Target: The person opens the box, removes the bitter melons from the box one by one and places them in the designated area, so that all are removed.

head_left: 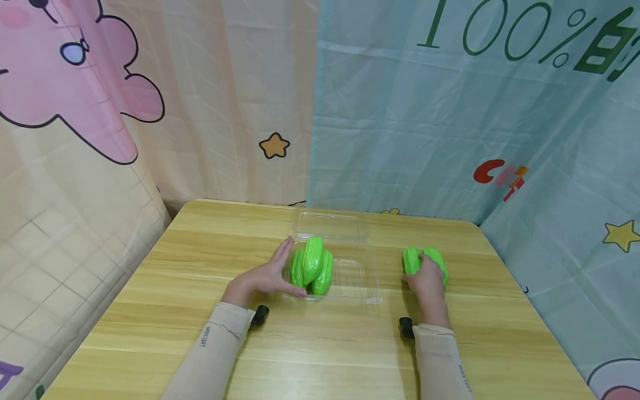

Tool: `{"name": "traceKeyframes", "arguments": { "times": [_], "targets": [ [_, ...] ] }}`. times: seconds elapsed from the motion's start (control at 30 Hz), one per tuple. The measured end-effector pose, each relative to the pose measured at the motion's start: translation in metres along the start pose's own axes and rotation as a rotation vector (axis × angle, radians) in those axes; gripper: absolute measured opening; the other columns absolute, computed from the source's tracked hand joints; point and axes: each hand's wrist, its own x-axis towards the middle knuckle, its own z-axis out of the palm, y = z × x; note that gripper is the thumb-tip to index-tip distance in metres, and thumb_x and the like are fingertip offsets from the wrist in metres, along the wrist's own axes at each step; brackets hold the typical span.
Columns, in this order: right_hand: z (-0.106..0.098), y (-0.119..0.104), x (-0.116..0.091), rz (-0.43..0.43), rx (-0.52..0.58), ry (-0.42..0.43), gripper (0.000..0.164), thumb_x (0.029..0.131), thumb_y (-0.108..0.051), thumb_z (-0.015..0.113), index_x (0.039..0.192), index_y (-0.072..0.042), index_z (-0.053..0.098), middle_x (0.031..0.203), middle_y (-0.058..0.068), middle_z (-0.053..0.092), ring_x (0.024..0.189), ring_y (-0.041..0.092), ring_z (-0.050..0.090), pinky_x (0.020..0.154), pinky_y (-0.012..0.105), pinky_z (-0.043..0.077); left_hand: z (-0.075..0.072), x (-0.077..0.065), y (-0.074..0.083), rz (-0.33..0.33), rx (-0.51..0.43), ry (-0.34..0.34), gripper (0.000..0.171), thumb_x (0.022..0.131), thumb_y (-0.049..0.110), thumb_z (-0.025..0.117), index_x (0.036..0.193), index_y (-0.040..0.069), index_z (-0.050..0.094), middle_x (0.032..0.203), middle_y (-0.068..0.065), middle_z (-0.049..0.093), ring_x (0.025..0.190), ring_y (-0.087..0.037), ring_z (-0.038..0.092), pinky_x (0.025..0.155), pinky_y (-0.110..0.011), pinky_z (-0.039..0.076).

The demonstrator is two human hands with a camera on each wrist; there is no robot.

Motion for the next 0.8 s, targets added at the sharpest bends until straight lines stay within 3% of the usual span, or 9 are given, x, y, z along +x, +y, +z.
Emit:
{"name": "traceKeyframes", "arguments": {
  "times": [0.57,0.8],
  "targets": [
    [0.0043,0.0011,-0.0029,-0.035,-0.072,0.051,0.076,0.085,-0.013,0.076,0.145,0.013,0.037,0.131,0.042,0.046,0.117,0.058,0.038,0.104,0.065,0.028,0.0012,-0.0003,-0.0017,-0.003,-0.003,0.004,0.145,0.07,0.052,0.09,0.159,0.012,-0.017,0.165,-0.009,-0.023,0.15,-0.035,-0.009,0.119,-0.054,0.011],
    [0.0026,0.0003,-0.0044,-0.033,-0.07,0.076,0.073,0.088,-0.014,0.074,0.146,0.011,0.038,0.132,0.041,0.044,0.119,0.057,0.036,0.097,0.067,0.035,0.0007,-0.0001,-0.0013,-0.001,-0.013,0.001,0.145,0.07,0.05,0.09,0.159,0.012,-0.017,0.165,-0.009,-0.024,0.15,-0.034,-0.01,0.119,-0.054,0.011]
  ]
}}
